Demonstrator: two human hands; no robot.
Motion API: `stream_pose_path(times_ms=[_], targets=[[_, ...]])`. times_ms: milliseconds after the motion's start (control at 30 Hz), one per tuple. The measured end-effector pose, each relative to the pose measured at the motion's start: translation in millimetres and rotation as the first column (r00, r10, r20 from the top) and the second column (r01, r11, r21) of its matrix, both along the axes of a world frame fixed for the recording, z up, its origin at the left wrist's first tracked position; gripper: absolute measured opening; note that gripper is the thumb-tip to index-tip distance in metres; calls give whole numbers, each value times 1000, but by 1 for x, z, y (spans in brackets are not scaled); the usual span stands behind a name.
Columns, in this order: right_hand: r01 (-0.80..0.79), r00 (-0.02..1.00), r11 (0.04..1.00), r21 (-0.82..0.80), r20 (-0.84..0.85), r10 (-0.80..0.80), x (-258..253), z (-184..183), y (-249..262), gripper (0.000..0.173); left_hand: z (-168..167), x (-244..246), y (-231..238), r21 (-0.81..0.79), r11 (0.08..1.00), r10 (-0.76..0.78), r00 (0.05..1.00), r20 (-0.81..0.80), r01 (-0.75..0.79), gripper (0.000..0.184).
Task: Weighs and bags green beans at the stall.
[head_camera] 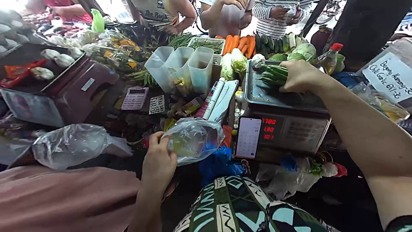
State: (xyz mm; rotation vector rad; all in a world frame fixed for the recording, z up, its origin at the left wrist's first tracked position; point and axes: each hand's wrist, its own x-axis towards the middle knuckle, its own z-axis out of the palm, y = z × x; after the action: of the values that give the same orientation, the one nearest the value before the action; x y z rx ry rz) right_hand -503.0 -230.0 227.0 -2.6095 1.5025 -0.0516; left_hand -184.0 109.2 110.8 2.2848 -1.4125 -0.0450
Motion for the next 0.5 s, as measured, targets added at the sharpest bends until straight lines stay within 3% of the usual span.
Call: stream_pose_path(times_ms=[100, 167, 267, 300, 400, 500], targets=[[-131, 945, 991, 13, 303, 121, -10, 17, 22, 59, 7, 2, -10, -28, 999, -32, 996, -86, 30, 56], [-334, 809, 942, -31, 504, 303, -1, 26, 56, 62, 13, 1, -18, -49, 997, -65, 987, -148, 58, 62], [-718, 481, 688, 100, 786, 389, 44, 12, 120, 71, 25, -3, -32, -61, 993, -107, 974, -198, 96, 69], [-767, 470, 613, 188, 815, 338, 63, -1, 138, 70, 29, -5, -35, -70, 991, -126, 972, -200, 114, 71], [-622, 715, 561, 546, 688, 123, 122, -48, 166, 60, 39, -14, -40, -67, 990, -140, 964, -227, 128, 77], [-415, 858, 547, 727, 513, -32, 168, -86, 167, 56, 36, -25, -37, -67, 990, -139, 963, -229, 127, 80]])
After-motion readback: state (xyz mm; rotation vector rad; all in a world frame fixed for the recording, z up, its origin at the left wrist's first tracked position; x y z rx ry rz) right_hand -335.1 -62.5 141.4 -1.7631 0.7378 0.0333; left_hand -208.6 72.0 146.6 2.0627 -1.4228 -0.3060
